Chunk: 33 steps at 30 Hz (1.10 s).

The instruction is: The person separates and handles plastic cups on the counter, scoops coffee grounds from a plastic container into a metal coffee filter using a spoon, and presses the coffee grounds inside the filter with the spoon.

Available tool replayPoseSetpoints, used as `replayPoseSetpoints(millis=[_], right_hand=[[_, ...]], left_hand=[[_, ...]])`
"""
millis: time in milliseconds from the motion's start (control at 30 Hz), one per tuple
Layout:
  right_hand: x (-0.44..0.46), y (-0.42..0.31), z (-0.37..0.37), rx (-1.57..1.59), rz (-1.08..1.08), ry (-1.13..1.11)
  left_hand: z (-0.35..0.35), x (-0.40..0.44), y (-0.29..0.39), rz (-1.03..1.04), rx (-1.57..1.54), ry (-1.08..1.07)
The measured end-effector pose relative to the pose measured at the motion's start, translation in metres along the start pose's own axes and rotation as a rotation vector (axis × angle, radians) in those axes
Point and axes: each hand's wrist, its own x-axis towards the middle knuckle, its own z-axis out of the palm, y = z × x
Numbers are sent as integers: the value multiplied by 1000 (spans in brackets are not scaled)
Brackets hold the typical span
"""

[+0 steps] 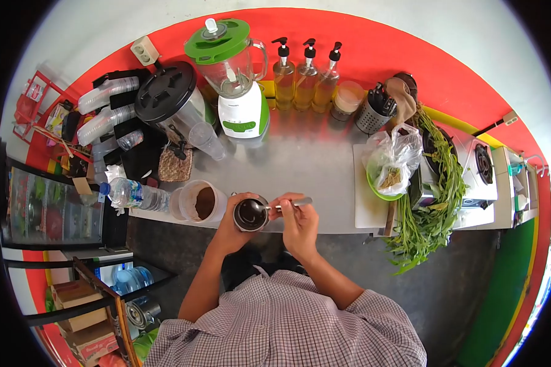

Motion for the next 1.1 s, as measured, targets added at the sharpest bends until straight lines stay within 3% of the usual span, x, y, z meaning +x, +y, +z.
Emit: replayPoseSetpoints(millis=[167,233,333,500,633,867,933,967,1033,1100], right_hand=[[2,-11,-14,-55,90,-224],[7,-8,-15,-136,104,-323],[12,2,-5,-85,122,-226],[7,17,8,-6,35,152],[-9,9,12,-108,10,196],[-24,-23,-2,-125,-155,39],[-21,-40,-12,-724,-497,-240],[-20,-39,-11,-721,-496,-249],[-18,-34,-6,-803,-697,-223],[-22,-27,0,-827,-674,-198]], left_hand=[[1,-4,-4,-61,-84,4],[5,-6,1,-54,32,-53],[10,-4,7,-54,60,-19],[14,2,-1,-55,3,82],[14,1,-1,-30,12,79],[14,-3,8,47,116,68],[16,-3,9,46,153,77],[17,-3,9,42,154,87],[20,0,9,62,166,141],[26,3,9,66,204,188]])
